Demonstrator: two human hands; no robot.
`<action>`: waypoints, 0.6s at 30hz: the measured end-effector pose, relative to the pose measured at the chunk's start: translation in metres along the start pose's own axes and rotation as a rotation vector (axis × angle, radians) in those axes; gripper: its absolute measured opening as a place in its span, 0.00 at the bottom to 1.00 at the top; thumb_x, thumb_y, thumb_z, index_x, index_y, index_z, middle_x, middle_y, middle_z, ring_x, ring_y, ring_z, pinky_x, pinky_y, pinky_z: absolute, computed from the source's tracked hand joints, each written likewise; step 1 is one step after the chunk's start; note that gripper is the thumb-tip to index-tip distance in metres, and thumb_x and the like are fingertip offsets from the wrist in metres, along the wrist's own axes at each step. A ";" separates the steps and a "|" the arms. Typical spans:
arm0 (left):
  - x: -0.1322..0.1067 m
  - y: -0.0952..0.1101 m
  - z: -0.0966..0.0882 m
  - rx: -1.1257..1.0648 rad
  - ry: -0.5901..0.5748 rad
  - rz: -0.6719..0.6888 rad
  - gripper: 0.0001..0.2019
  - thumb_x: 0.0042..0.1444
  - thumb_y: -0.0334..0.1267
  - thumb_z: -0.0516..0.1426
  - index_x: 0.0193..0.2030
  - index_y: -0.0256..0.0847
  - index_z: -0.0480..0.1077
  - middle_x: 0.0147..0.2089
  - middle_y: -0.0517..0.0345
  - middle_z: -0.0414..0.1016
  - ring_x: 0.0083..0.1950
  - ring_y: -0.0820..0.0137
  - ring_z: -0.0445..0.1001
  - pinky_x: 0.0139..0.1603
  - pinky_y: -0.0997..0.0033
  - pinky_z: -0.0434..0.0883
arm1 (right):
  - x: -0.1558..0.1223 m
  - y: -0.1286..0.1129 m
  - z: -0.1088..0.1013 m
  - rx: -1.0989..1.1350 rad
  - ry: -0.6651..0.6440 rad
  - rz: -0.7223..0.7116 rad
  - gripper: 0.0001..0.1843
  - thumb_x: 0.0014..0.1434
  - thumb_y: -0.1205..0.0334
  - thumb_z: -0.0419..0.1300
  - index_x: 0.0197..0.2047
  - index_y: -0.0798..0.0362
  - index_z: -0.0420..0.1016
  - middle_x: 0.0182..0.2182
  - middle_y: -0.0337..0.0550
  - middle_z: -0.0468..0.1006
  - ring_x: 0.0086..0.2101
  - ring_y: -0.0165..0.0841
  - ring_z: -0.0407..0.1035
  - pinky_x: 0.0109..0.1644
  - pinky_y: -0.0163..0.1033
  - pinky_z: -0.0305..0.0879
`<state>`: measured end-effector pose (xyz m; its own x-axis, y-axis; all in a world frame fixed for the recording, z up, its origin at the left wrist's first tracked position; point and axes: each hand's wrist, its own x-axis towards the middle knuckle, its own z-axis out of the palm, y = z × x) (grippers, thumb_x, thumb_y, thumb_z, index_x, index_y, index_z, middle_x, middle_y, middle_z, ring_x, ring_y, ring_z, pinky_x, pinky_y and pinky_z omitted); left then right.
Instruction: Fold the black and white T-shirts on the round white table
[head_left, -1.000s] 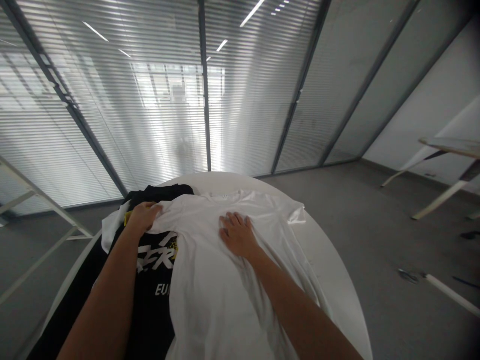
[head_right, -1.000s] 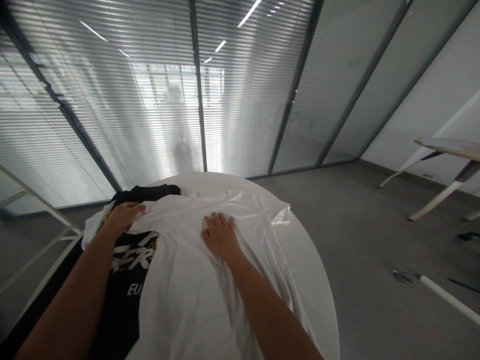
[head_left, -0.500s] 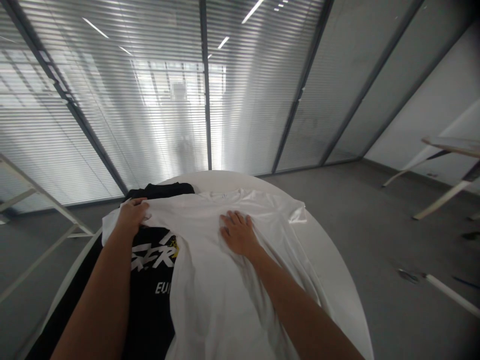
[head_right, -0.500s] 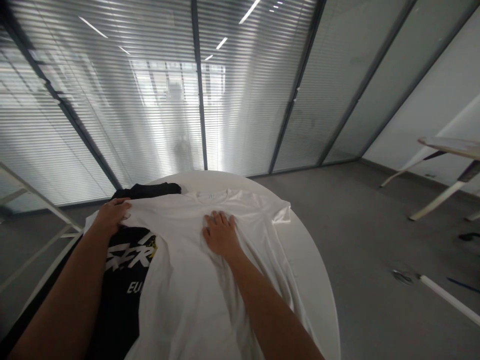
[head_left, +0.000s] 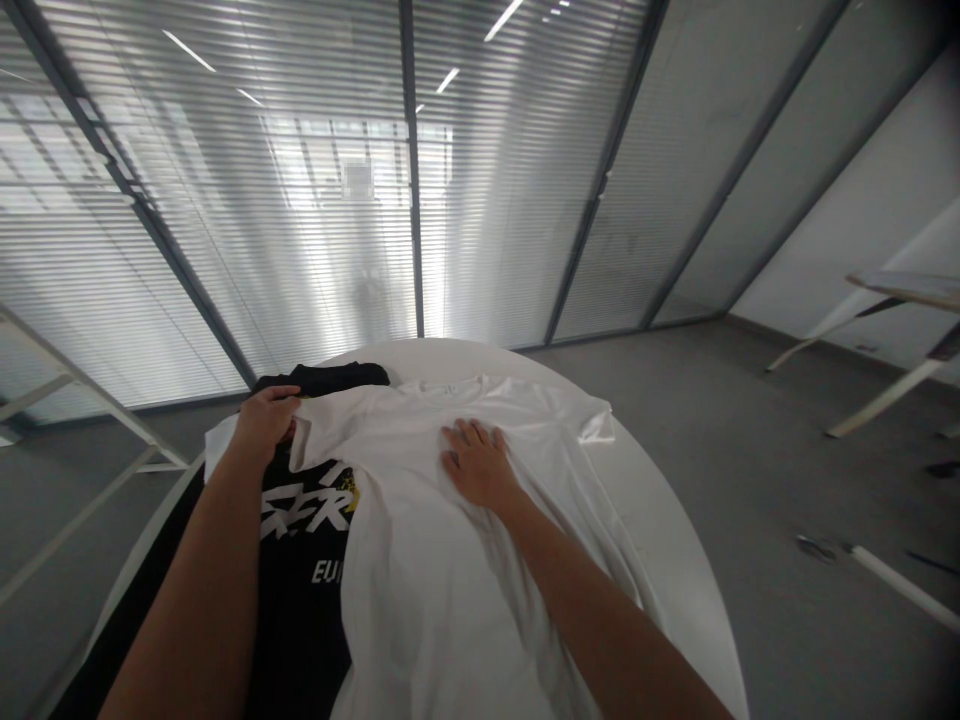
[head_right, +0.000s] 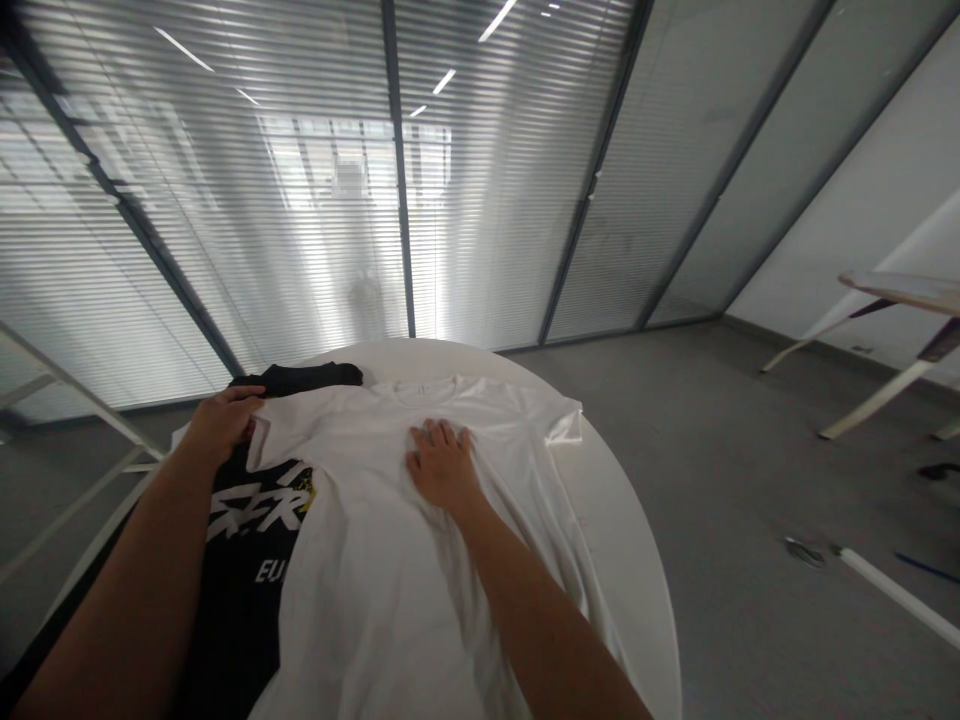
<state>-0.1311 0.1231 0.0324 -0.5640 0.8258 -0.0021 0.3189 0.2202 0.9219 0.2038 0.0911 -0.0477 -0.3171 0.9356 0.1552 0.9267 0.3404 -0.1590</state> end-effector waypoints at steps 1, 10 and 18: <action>0.004 -0.005 -0.001 0.086 0.051 0.016 0.17 0.43 0.34 0.58 0.43 0.38 0.75 0.19 0.64 0.65 0.20 0.71 0.64 0.23 0.72 0.63 | 0.000 0.000 0.000 -0.005 0.004 0.001 0.28 0.67 0.47 0.41 0.68 0.43 0.56 0.68 0.44 0.54 0.65 0.44 0.46 0.66 0.59 0.37; 0.020 -0.016 -0.015 0.615 -0.111 -0.119 0.25 0.46 0.59 0.58 0.40 0.38 0.74 0.33 0.46 0.77 0.33 0.55 0.77 0.28 0.63 0.72 | 0.000 0.000 0.003 -0.005 0.040 -0.003 0.28 0.67 0.47 0.41 0.67 0.43 0.57 0.67 0.44 0.56 0.65 0.44 0.47 0.65 0.59 0.37; 0.003 -0.003 -0.010 0.381 -0.219 -0.171 0.34 0.36 0.45 0.66 0.55 0.44 0.68 0.33 0.55 0.75 0.28 0.63 0.75 0.24 0.68 0.72 | 0.000 -0.002 -0.002 -0.003 0.004 0.006 0.28 0.67 0.48 0.41 0.67 0.43 0.57 0.67 0.45 0.55 0.65 0.45 0.46 0.66 0.58 0.36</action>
<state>-0.1416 0.1199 0.0330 -0.4718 0.8421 -0.2613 0.5154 0.5039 0.6932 0.2024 0.0901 -0.0452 -0.3110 0.9371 0.1583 0.9290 0.3349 -0.1573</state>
